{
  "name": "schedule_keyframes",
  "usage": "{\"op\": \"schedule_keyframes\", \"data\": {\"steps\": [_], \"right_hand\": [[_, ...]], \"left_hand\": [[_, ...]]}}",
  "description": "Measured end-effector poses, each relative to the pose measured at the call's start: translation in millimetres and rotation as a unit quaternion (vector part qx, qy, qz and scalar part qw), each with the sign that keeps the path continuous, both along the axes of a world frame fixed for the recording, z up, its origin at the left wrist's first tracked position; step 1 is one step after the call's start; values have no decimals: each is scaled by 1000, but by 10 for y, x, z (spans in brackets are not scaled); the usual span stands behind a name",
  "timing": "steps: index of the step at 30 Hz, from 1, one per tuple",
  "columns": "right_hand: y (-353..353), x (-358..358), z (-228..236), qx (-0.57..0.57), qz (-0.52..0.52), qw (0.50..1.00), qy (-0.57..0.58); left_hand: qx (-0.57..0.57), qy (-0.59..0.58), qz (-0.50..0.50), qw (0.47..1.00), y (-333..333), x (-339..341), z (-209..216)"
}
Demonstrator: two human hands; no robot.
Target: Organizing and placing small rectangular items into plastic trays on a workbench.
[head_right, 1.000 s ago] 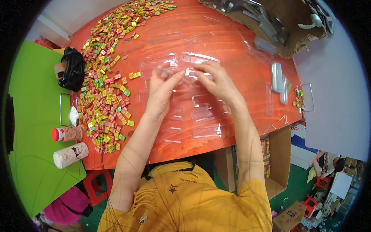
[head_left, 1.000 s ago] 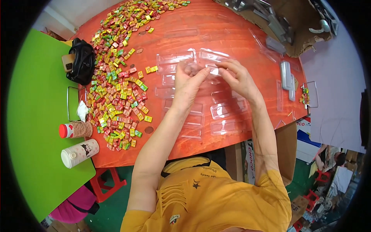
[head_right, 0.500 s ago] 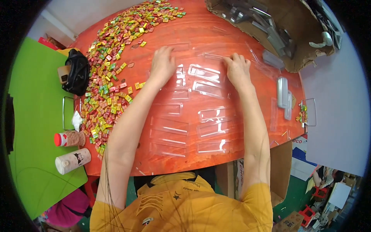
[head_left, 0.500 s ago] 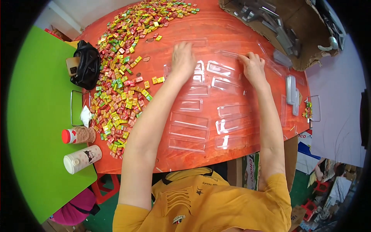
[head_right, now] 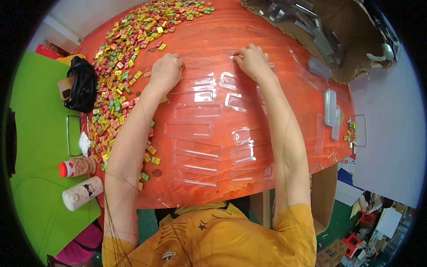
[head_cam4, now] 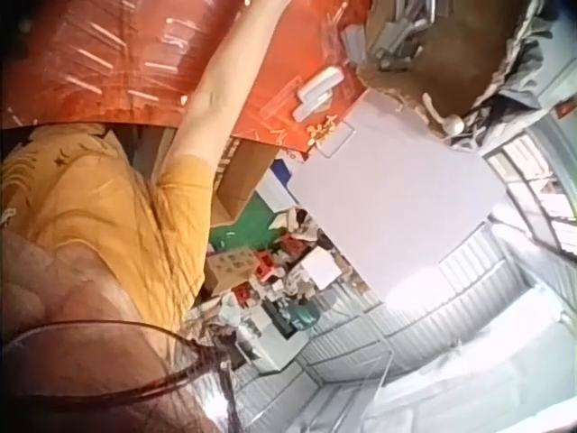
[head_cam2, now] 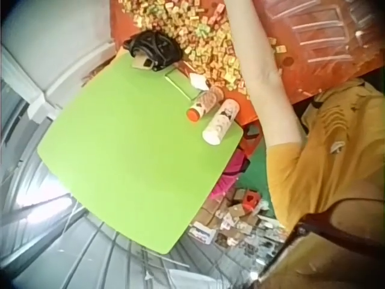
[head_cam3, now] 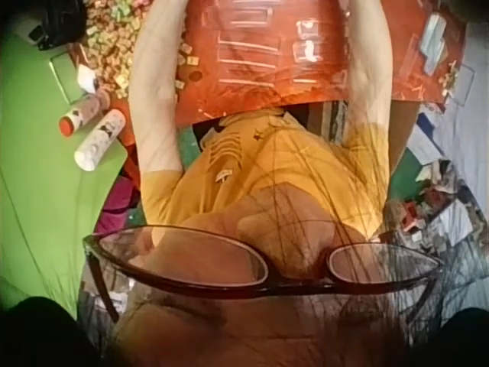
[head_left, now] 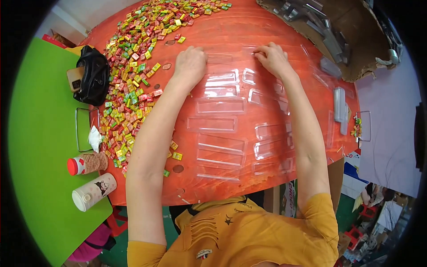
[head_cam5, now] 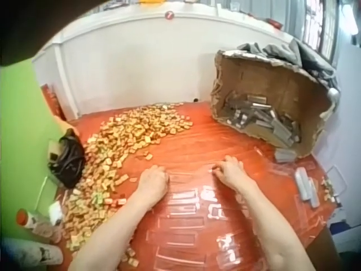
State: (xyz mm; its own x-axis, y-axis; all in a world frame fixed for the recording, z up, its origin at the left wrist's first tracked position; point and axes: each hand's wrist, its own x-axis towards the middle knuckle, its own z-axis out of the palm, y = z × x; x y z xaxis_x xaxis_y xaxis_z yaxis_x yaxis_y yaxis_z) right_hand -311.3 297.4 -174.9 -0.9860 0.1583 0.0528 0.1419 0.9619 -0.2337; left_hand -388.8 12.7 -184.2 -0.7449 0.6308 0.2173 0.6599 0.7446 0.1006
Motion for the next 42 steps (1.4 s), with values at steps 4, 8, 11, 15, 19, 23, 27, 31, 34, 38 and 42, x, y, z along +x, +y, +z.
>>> {"op": "schedule_keyframes", "data": {"steps": [4,8,11,15,19,23,27,31,34,38,42], "right_hand": [[-44,65,-12,-53,31,998,27],[309,280,-48,-105,11,989,108],[230,532,-12,-70,-1,996,51],[126,802,2,-39,-29,998,27],[132,1166,-90,-89,-29,987,127],[-112,1459,-197,-25,33,994,106],[-82,1566,-234,-3,78,984,163],[22,1894,-211,-62,18,978,200],[63,2229,-130,-88,14,978,191],[-78,2726,-211,-108,-27,973,204],[-518,3063,-295,-52,-20,979,195]], "left_hand": [[42,-73,-31,996,-124,87,112],[151,-50,-71,985,-20,242,151],[163,-57,-128,977,270,457,143],[88,-65,-155,982,611,891,33],[55,-30,-115,991,631,1134,25],[81,21,-123,989,646,1357,-41],[92,31,-126,987,654,1542,-49],[116,39,-142,982,572,1834,-49],[105,15,-151,983,449,2026,-52],[105,21,-139,984,323,2354,14],[48,16,-132,990,287,2852,-17]]}}
